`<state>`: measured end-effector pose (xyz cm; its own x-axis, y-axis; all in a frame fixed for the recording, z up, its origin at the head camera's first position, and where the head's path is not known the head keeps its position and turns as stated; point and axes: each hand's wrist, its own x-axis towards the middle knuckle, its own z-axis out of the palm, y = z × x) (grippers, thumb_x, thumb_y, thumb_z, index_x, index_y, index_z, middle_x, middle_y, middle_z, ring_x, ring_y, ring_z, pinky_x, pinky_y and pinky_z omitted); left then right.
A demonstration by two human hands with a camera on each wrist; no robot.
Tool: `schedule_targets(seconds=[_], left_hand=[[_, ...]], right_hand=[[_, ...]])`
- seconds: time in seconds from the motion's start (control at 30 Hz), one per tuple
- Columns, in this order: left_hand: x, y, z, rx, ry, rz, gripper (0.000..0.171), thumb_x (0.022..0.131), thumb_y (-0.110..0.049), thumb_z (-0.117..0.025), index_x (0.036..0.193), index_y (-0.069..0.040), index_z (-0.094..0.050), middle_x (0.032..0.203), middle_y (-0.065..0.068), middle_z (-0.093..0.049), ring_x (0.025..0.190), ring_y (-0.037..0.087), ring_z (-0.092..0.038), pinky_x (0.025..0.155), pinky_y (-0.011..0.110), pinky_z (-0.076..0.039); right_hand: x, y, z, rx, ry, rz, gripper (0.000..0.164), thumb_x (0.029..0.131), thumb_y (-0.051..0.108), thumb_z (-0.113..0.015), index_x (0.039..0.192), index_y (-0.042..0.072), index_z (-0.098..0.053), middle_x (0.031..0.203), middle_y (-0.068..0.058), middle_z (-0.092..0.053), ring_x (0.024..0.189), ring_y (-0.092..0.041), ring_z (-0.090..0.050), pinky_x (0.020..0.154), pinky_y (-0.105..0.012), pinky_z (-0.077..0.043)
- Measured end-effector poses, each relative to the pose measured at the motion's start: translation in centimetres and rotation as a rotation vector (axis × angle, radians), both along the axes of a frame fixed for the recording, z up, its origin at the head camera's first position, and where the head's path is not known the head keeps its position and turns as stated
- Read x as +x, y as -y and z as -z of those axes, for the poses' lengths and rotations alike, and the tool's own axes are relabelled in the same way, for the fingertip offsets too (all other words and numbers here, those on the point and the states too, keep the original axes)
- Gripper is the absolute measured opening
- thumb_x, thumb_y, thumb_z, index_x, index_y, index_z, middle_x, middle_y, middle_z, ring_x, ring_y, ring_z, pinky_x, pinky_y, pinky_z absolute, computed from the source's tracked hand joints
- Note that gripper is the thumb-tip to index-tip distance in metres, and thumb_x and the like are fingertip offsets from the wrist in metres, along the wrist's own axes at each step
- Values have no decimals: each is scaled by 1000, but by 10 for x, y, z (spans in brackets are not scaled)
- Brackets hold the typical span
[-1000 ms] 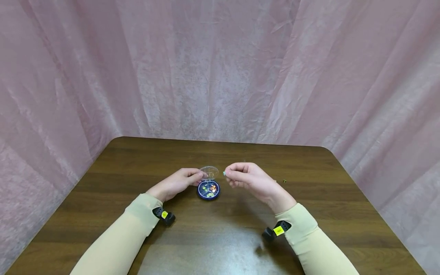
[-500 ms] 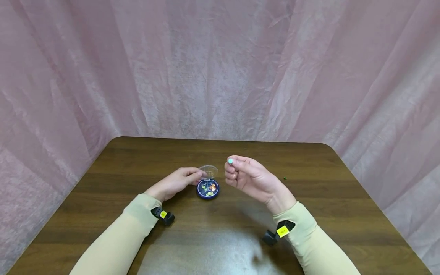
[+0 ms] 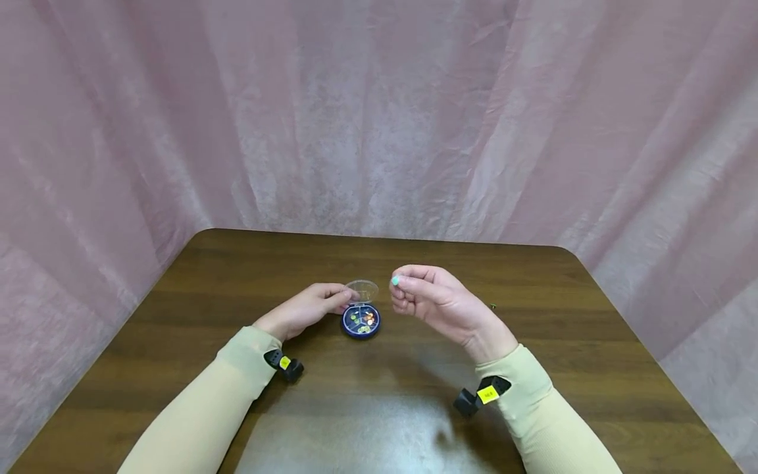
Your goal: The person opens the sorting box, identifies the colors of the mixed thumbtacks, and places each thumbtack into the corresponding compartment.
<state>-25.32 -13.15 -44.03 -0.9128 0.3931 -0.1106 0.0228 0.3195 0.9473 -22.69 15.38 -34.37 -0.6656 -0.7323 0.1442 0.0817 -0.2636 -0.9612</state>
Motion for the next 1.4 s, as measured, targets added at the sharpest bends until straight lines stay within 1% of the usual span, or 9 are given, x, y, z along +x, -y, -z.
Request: schedule_targets(seconds=[0.13,0.23,0.3,0.37,0.43,0.57,0.7,1.03,1.4], left_hand=[[-1,-1,2,7,-2,12,37,105,-35,-50,128,-10,-66,129,1,-64,119,19,-58,99,34,-46],[-1,-2,4,13,2,6,36,105,-32,-50,129,-10,-66,130,2,-63,120,20,-58,99,34,-46],[0,-3,4,16,1,3,36,105,-32,-50,129,-9,-66,130,2,-63,120,20,-58,99,34,-47],[1,-4,5,17,-4,6,37,105,-32,-50,129,-9,-66,130,2,-63,120,20,-58,99,34,-47],[1,-5,6,17,-3,10,37,105,-32,-50,129,-9,-66,130,2,-63,119,20,-58,99,34,-47],[1,-6,6,16,-1,16,36,105,-32,-50,129,-10,-66,130,1,-63,119,19,-58,98,33,-47],[0,-6,6,14,-10,16,37,105,-32,-49,129,-9,-65,130,1,-63,119,18,-58,99,33,-47],[1,-4,5,15,4,19,38,105,-33,-50,131,-8,-64,133,4,-62,120,22,-57,100,35,-46],[2,-3,5,13,9,4,38,105,-33,-51,131,-8,-64,133,4,-62,118,22,-59,101,35,-45]], right_hand=[[-4,7,7,354,-300,122,17,96,26,-66,99,10,-69,85,-9,-62,79,-19,-56,73,-31,-48],[-7,17,15,651,-593,191,14,95,33,-66,95,21,-72,83,1,-67,78,-12,-59,71,-29,-49],[-8,24,20,809,-763,232,10,94,33,-65,91,26,-71,79,11,-66,74,-6,-59,68,-27,-48],[-9,29,25,930,-891,262,8,93,32,-65,87,29,-70,73,18,-62,68,-4,-57,64,-26,-46],[-10,34,31,1019,-971,274,8,92,31,-65,85,30,-69,69,21,-59,65,-3,-54,60,-25,-44],[-10,38,40,1090,-1048,257,9,92,31,-68,83,29,-70,68,22,-58,63,-3,-53,58,-26,-43],[-10,41,45,1094,-1102,253,9,91,29,-68,82,29,-72,68,22,-58,63,-3,-54,57,-26,-43],[-7,46,54,1109,-1152,231,13,86,18,-66,79,29,-68,64,18,-53,63,-8,-51,55,-27,-42],[-7,50,59,1124,-1199,272,11,86,21,-67,80,29,-70,68,20,-55,64,-7,-53,55,-29,-44]])
